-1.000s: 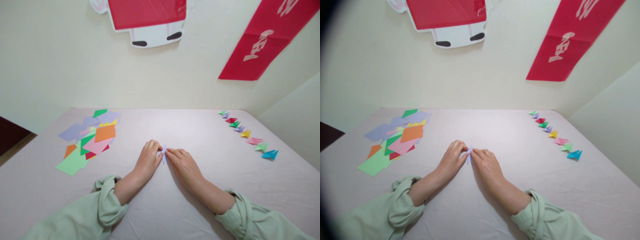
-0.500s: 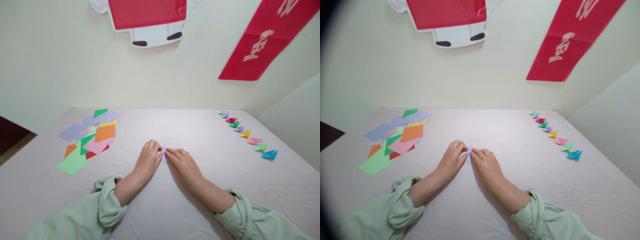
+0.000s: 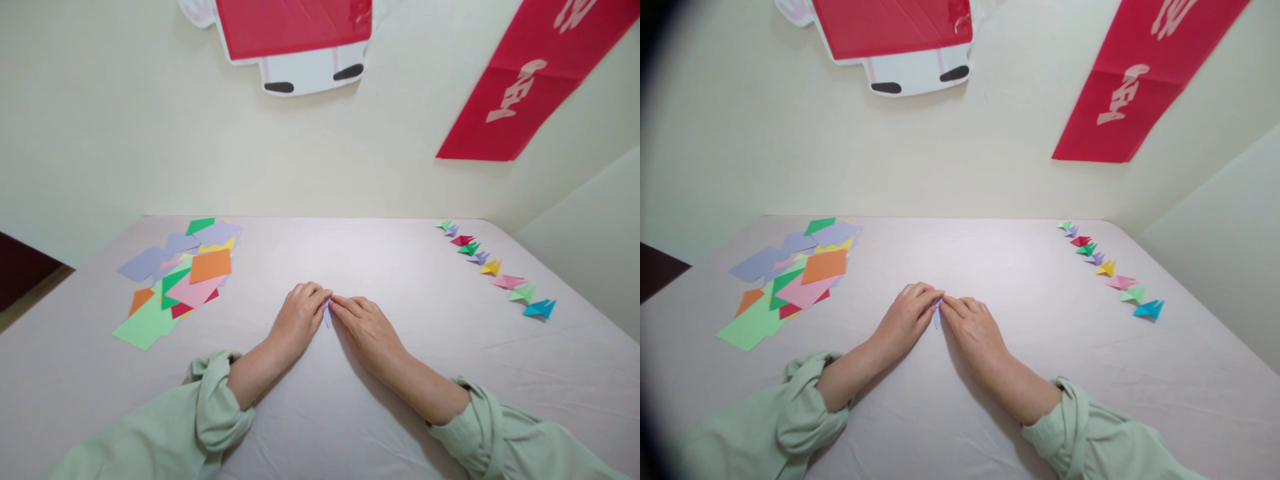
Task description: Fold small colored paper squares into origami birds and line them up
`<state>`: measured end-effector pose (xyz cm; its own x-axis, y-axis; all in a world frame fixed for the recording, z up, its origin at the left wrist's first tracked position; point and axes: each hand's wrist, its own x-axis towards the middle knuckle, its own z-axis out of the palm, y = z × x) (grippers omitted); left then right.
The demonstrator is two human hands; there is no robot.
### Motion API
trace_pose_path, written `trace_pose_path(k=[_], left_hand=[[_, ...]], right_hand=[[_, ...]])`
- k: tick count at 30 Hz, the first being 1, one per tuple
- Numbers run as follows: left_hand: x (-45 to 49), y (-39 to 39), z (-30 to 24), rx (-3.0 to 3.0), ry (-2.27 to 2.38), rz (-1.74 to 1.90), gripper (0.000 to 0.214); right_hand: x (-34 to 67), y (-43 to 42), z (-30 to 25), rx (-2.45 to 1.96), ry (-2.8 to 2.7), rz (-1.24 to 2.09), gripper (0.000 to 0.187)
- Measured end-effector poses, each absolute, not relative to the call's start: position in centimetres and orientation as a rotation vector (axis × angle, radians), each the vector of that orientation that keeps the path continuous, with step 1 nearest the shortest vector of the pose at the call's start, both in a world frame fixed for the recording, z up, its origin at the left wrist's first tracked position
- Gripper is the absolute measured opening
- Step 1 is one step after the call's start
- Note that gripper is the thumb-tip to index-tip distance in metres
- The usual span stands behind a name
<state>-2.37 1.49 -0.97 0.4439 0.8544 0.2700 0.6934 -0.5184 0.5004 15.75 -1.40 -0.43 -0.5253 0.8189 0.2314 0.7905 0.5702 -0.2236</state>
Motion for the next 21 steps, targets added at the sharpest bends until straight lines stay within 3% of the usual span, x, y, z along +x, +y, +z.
trace_pose_path(k=[13,21], left_hand=[[-2.8,1.4,-0.7,2.441,1.317,0.661,0.024],[-4.1,1.5,-0.9,2.429,1.219,0.651,0.040]], right_hand=[[15.9,-1.4,-0.7,-1.311,-2.497,0.106,0.037],[15.2,-2.0,-0.3,-1.342,-2.556,-0.014,0.033]])
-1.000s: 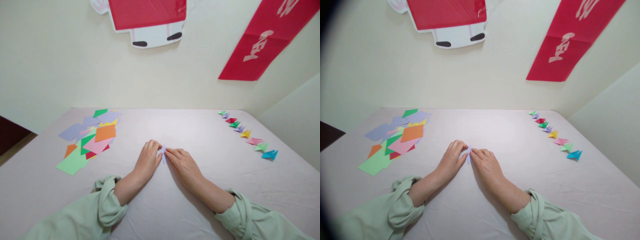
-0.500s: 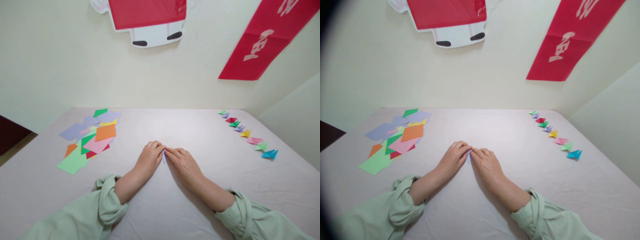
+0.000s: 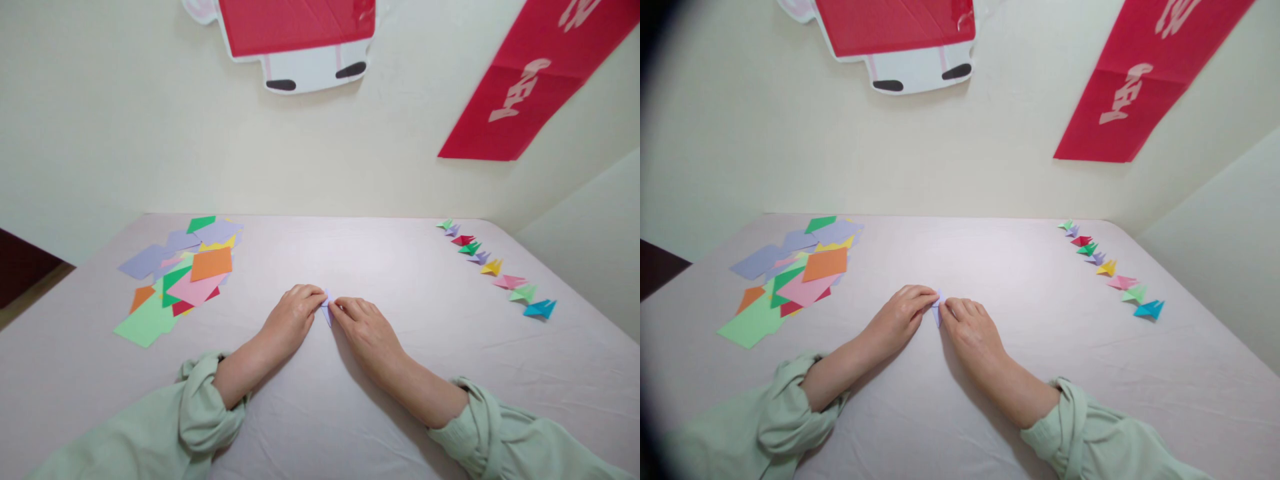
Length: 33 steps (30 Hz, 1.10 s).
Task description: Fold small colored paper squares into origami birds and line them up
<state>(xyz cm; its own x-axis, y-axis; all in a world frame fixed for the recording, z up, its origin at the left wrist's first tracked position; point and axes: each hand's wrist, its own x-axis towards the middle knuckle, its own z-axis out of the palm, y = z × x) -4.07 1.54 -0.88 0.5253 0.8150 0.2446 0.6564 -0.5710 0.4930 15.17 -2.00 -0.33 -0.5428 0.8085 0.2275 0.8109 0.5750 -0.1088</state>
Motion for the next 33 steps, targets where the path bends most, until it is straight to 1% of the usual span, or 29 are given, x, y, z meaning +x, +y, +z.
trace_pose_path(k=[4,13,19,23,27,33], left_hand=[[-4.2,1.9,-1.1,2.413,1.190,0.686,0.043],[-4.2,1.9,-1.2,2.430,1.198,0.687,0.035],[-4.1,1.8,-0.9,2.442,1.223,0.663,0.038],[-4.0,1.6,-0.8,2.451,1.252,0.634,0.040],[-4.1,1.5,-0.7,2.468,1.256,0.621,0.045],[-3.8,0.7,-0.4,2.518,1.292,0.569,0.046]], right_hand=[[14.9,-2.1,0.0,-1.331,-2.599,-0.063,0.032],[13.9,-2.1,0.7,-1.360,-2.697,-0.216,0.036],[13.4,-2.0,0.9,-1.385,-2.686,-0.225,0.033],[14.3,-2.0,0.5,-1.356,-2.661,-0.188,0.035],[15.3,-2.3,0.3,-1.409,-2.640,-0.160,0.032],[15.8,-2.4,0.4,-1.382,-2.646,-0.203,0.036]])
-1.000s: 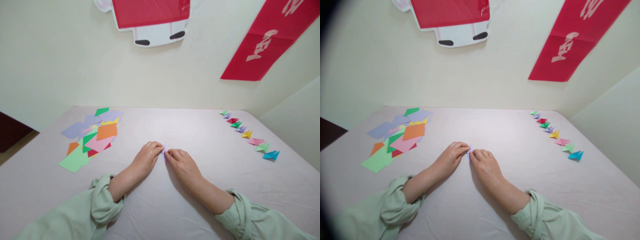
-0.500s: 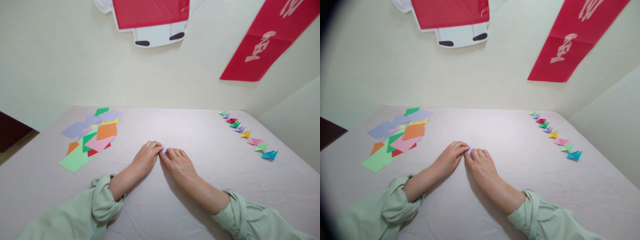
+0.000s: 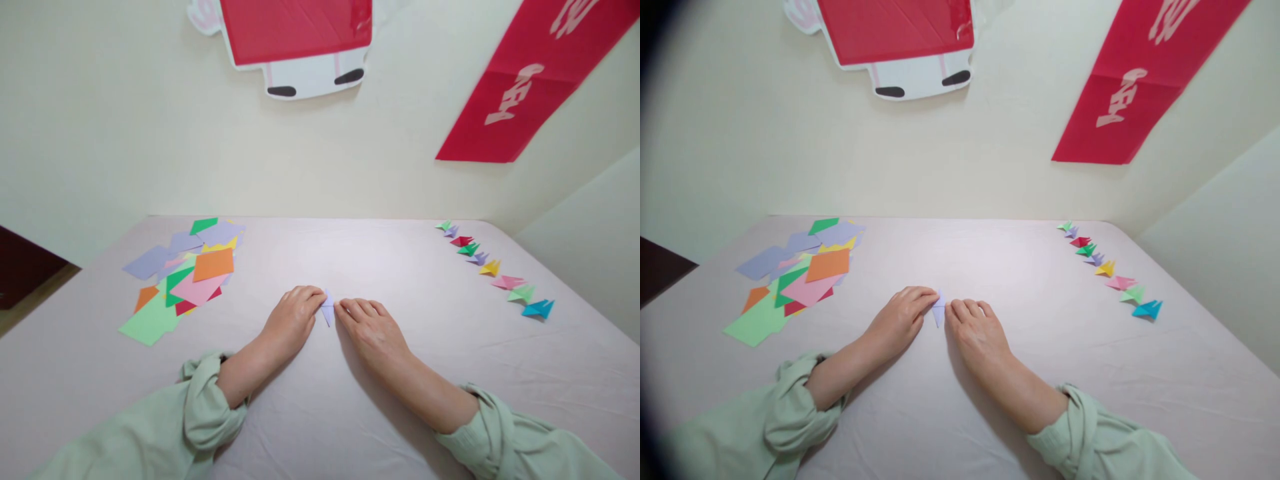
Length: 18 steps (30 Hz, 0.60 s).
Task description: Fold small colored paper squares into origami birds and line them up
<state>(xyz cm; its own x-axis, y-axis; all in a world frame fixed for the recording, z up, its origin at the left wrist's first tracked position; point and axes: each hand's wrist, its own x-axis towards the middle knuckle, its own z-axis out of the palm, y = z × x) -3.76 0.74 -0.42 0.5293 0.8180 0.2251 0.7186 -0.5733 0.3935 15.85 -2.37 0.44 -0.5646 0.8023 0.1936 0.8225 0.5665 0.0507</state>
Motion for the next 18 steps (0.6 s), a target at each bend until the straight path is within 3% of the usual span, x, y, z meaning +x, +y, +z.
trace_pose_path(k=[14,18], left_hand=[[-4.2,-1.9,-0.1,2.778,1.472,0.333,0.035],[-4.1,-2.0,-0.2,2.752,1.482,0.326,0.035]], right_hand=[[15.5,-2.5,0.5,-1.405,-2.634,-0.190,0.031],[15.8,-2.4,0.3,-1.436,-2.534,-0.020,0.032]])
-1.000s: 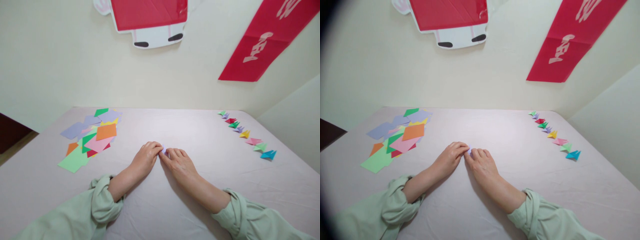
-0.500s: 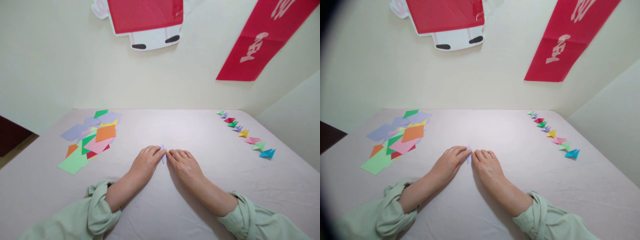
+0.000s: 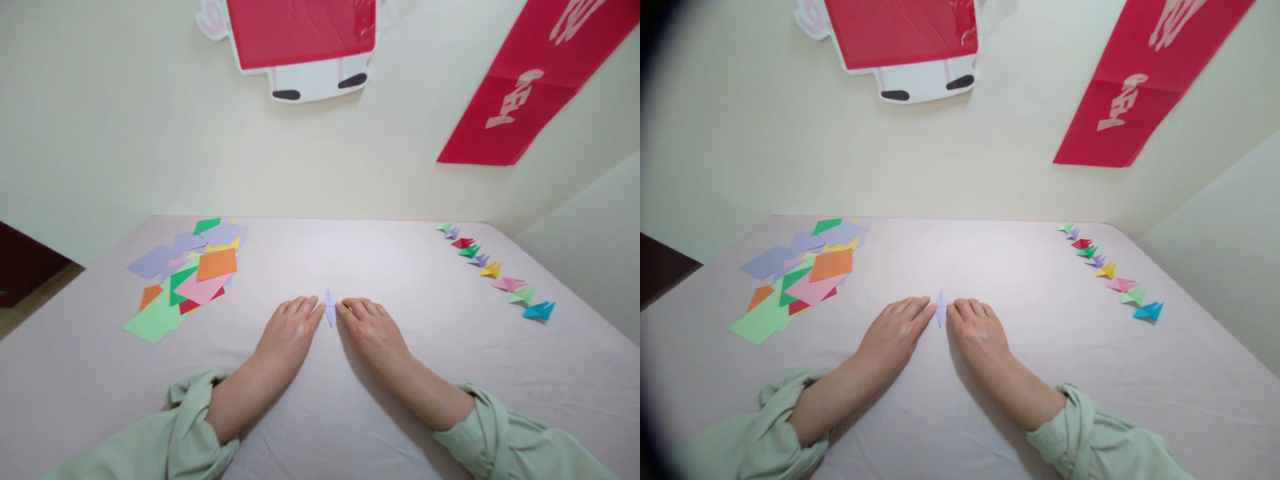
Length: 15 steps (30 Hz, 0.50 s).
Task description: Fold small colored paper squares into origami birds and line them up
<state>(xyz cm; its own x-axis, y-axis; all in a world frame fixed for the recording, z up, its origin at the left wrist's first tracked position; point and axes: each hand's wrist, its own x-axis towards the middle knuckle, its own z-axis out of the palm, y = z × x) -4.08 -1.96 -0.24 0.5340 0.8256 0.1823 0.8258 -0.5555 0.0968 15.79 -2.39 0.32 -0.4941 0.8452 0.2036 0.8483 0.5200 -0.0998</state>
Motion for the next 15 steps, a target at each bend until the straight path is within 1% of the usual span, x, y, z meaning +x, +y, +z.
trace_pose_path(k=[6,11,15], left_hand=[[-4.3,-1.6,-0.5,-2.829,-1.571,-0.607,0.048],[-3.7,-1.4,0.1,-2.851,-1.662,-0.757,0.035],[-3.4,-1.1,-0.1,-2.900,-1.640,-0.743,0.038]], right_hand=[[16.7,-0.8,-0.3,-1.332,-1.973,0.592,0.034],[16.4,0.7,0.0,-1.295,-1.598,1.097,0.035],[16.0,1.5,1.2,-1.251,-1.357,1.398,0.037]])
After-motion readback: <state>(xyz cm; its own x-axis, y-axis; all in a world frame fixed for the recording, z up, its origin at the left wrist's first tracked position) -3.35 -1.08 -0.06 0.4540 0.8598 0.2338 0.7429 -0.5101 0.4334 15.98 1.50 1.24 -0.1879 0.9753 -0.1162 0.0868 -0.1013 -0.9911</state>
